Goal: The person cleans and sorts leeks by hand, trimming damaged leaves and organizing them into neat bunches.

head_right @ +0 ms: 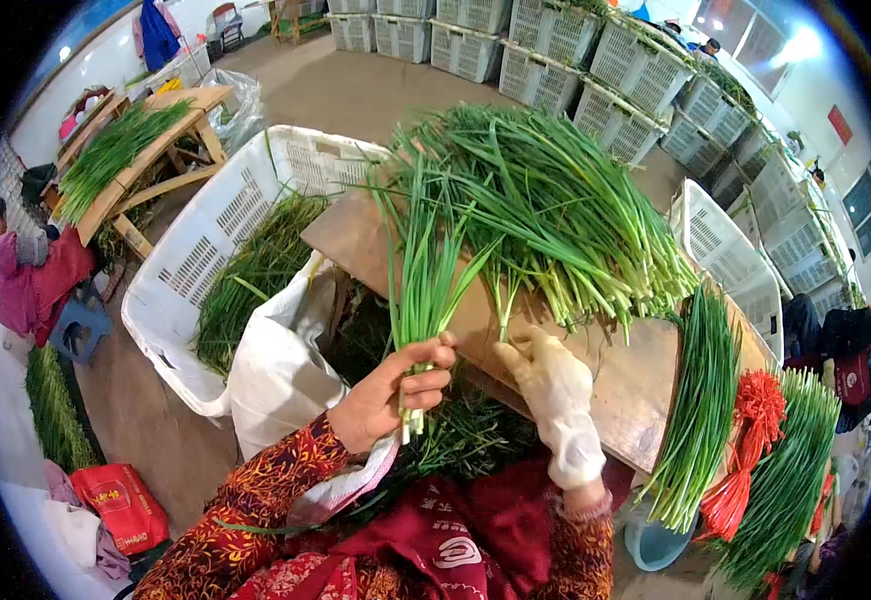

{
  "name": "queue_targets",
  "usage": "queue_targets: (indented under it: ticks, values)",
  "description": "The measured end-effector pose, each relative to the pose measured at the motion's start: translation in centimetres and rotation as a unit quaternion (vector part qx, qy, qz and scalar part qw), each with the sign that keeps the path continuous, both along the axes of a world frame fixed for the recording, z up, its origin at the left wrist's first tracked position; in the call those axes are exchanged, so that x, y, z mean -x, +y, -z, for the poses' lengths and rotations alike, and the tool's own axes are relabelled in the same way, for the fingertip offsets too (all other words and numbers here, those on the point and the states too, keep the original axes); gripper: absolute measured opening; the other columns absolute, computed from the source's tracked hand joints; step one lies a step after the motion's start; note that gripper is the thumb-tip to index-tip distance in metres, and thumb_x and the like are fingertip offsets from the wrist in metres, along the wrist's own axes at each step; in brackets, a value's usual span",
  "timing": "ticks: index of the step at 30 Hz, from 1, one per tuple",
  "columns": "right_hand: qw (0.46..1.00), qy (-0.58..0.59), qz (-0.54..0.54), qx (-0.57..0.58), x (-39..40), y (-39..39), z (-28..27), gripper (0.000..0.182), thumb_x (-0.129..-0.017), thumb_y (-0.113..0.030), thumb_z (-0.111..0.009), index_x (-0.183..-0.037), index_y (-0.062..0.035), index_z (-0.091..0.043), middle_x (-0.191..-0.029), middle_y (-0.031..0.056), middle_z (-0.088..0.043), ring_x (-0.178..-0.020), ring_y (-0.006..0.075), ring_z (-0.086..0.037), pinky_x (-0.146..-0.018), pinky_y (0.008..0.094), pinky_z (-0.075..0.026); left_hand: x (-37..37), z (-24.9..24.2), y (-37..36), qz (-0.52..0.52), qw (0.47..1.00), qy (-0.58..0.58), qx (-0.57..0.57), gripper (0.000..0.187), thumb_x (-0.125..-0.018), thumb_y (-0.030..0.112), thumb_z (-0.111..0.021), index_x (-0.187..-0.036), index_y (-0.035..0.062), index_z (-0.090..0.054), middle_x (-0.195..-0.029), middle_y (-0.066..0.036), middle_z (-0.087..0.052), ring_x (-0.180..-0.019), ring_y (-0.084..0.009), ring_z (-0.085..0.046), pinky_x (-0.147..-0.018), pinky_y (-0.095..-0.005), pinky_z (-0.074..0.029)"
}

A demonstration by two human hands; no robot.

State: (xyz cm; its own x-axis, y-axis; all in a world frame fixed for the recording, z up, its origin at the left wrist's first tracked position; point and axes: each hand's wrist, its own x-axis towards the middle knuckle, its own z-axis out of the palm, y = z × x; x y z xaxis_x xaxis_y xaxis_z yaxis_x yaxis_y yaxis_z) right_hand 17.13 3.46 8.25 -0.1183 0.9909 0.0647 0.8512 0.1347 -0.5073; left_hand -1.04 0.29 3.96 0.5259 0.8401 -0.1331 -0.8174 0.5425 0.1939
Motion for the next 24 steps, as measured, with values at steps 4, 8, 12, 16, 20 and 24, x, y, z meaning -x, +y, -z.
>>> queue_targets:
  ticks: [4, 8, 12, 16, 20, 24]
  values:
    - [0.996, -0.085, 0.01, -0.027, 0.5, 3.5, 2.7, 0.031, -0.077, -0.037, -0.059, -0.087, -0.0072, -0.06, -0.076, 0.0148, -0.062, -0.073, 0.0311, -0.06, -0.064, 0.0384, -0.046, 1.7, -4.3, -0.5, -0.089, 0.991, 0.066, -0.08, 0.019, -0.089, 0.015, -0.048, -0.106, 0.0075, -0.044, -0.07, 0.004, -0.046, -0.043, -0.0013, -0.03, -0.037, -0.0148, -0.026]
    - [0.996, 0.073, 0.032, 0.04, -0.9, 3.8, 3.0, 0.025, -0.079, -0.029, -0.06, -0.085, -0.0048, -0.06, -0.071, 0.0089, -0.062, -0.058, 0.0186, -0.057, -0.055, 0.0304, -0.045, 3.6, -5.9, 0.5, -0.293, 0.922, 0.196, -0.161, 0.018, -0.087, 0.018, -0.052, -0.103, 0.011, -0.046, -0.073, 0.003, -0.05, -0.043, -0.0016, -0.033, -0.039, -0.0162, -0.028]
    - [0.876, 0.443, 0.008, 0.19, -1.0, 1.4, 2.2, 0.02, -0.083, -0.021, -0.059, -0.09, -0.0023, -0.056, -0.067, 0.0031, -0.058, -0.049, 0.0035, -0.043, -0.046, 0.0155, -0.036, 2.3, -1.6, 1.5, -0.214, 0.949, 0.215, -0.083, 0.022, -0.084, 0.019, -0.058, -0.102, 0.0119, -0.047, -0.082, 0.001, -0.054, -0.045, -0.0017, -0.034, -0.042, -0.018, -0.031]
    - [0.827, 0.521, -0.01, 0.212, 0.4, -1.5, 1.8, 0.016, -0.085, -0.018, -0.057, -0.09, -0.0027, -0.055, -0.067, 0.0034, -0.058, -0.049, 0.0037, -0.044, -0.045, 0.0144, -0.035, -0.3, 0.6, 0.3, -0.132, 0.97, 0.204, -0.014, 0.023, -0.08, 0.02, -0.064, -0.094, 0.009, -0.05, -0.066, 0.005, -0.045, -0.049, -0.0036, -0.038, -0.043, -0.0197, -0.033]
    - [0.876, 0.431, -0.015, 0.217, 2.0, -3.4, 1.9, 0.016, -0.085, -0.019, -0.056, -0.086, -0.0028, -0.057, -0.065, 0.0007, -0.057, -0.052, 0.0035, -0.044, -0.046, 0.0167, -0.034, -1.4, 1.5, 0.1, -0.058, 0.974, 0.217, -0.044, 0.024, -0.08, 0.022, -0.064, -0.095, 0.0063, -0.054, -0.064, 0.006, -0.045, -0.05, -0.0034, -0.04, -0.042, -0.0204, -0.033]
    - [0.917, 0.357, -0.048, 0.169, 2.0, -4.3, 1.8, 0.019, -0.085, -0.021, -0.058, -0.082, -0.0013, -0.058, -0.06, 0.0007, -0.055, -0.053, 0.0053, -0.046, -0.047, 0.0204, -0.036, -1.2, 2.1, 0.7, 0.008, 0.97, 0.239, -0.049, 0.025, -0.081, 0.023, -0.062, -0.095, 0.0014, -0.059, -0.055, 0.007, -0.04, -0.046, -0.0035, -0.036, -0.042, -0.0181, -0.03]
